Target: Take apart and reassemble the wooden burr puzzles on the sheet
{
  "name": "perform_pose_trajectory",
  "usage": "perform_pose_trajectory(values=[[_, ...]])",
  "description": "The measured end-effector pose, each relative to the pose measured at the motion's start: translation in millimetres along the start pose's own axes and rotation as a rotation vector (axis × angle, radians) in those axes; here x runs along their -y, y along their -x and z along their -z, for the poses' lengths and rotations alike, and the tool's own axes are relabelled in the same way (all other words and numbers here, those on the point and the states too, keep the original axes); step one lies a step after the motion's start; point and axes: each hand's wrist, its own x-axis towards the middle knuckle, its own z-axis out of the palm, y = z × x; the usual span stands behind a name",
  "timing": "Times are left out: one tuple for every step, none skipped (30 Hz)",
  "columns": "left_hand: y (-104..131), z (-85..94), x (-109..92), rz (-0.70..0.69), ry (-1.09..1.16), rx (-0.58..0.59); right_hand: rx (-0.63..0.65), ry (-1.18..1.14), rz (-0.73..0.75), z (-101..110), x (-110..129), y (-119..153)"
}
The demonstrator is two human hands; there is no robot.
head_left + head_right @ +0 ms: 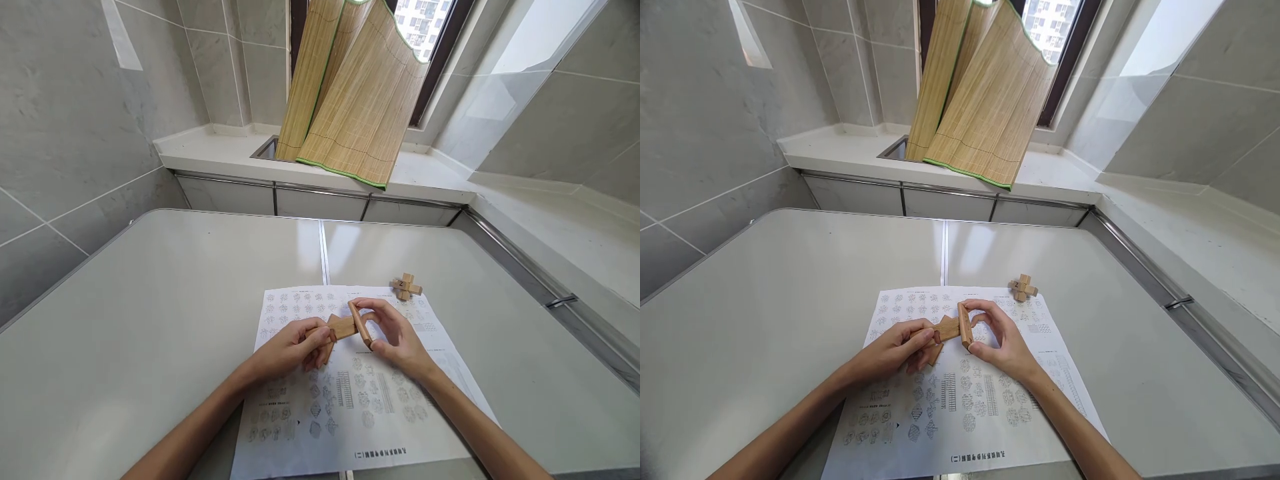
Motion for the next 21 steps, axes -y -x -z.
perform_pose_trajectory(values=[[-0.2, 0.0, 0.3, 0.003, 0.012, -0.001, 0.010, -0.014, -0.014, -0.8, 0.3, 0.3], [-0.3, 0.1, 0.6, 0.009, 0.019, -0.006, 0.021, -0.025, -0.026, -1.3, 0.7, 0.6], [-0.2, 0.3, 0.7, 0.018, 0.021, -0.012, 0.032, -0.033, -0.037, -1.7, 1.2, 1.0], [0.0, 0.5, 0.9, 0.028, 0.016, -0.019, 0.043, -0.037, -0.044, -2.0, 1.7, 1.3], [0.2, 0.7, 1.1, 0.035, 0.004, -0.025, 0.050, -0.039, -0.044, -2.2, 2.2, 1.6], [0.4, 1.0, 1.5, 0.040, -0.010, -0.031, 0.056, -0.043, -0.040, -2.3, 2.7, 1.8], [0.5, 1.4, 2.1, 0.045, -0.022, -0.036, 0.058, -0.047, -0.032, -2.5, 3.2, 2.0], [0.4, 1.9, 3.0, 0.051, -0.026, -0.042, 0.059, -0.049, -0.021, -2.7, 3.5, 2.2], [0.4, 2.6, 3.9, 0.059, -0.024, -0.049, 0.061, -0.050, -0.011, -2.9, 3.8, 2.3], [0.2, 3.3, 4.9, 0.069, -0.018, -0.052, 0.063, -0.050, -0.001, -3.1, 4.0, 2.4], [0.1, 4.1, 5.8, 0.082, -0.009, -0.054, 0.068, -0.050, 0.007, -3.3, 4.2, 2.5], [0.1, 5.0, 6.5, 0.097, 0.001, -0.055, 0.072, -0.053, 0.014, -3.6, 4.3, 2.5], [0.0, 5.9, 6.9, 0.109, 0.008, -0.057, 0.076, -0.058, 0.020, -3.8, 4.5, 2.5], [0.0, 6.6, 7.1, 0.119, 0.014, -0.058, 0.083, -0.064, 0.023, -3.9, 4.7, 2.5], [0.1, 7.2, 7.0, 0.129, 0.017, -0.059, 0.090, -0.069, 0.025, -4.0, 5.1, 2.5], [0.2, 7.7, 6.7, 0.136, 0.019, -0.060, 0.096, -0.073, 0.026, -4.1, 5.5, 2.4], [0.2, 8.0, 6.4, 0.141, 0.020, -0.060, 0.103, -0.074, 0.027, -4.1, 5.9, 2.4], [0.3, 8.2, 6.0, 0.144, 0.018, -0.059, 0.109, -0.072, 0.027, -4.1, 6.4, 2.3], [0.4, 8.3, 5.7, 0.144, 0.015, -0.057, 0.114, -0.068, 0.027, -4.0, 6.7, 2.4], [0.4, 8.3, 5.6, 0.143, 0.010, -0.052, 0.115, -0.064, 0.029, -3.9, 7.0, 2.5], [0.5, 8.3, 5.6, 0.140, 0.003, -0.048, 0.114, -0.060, 0.031, -3.7, 7.1, 2.6]])
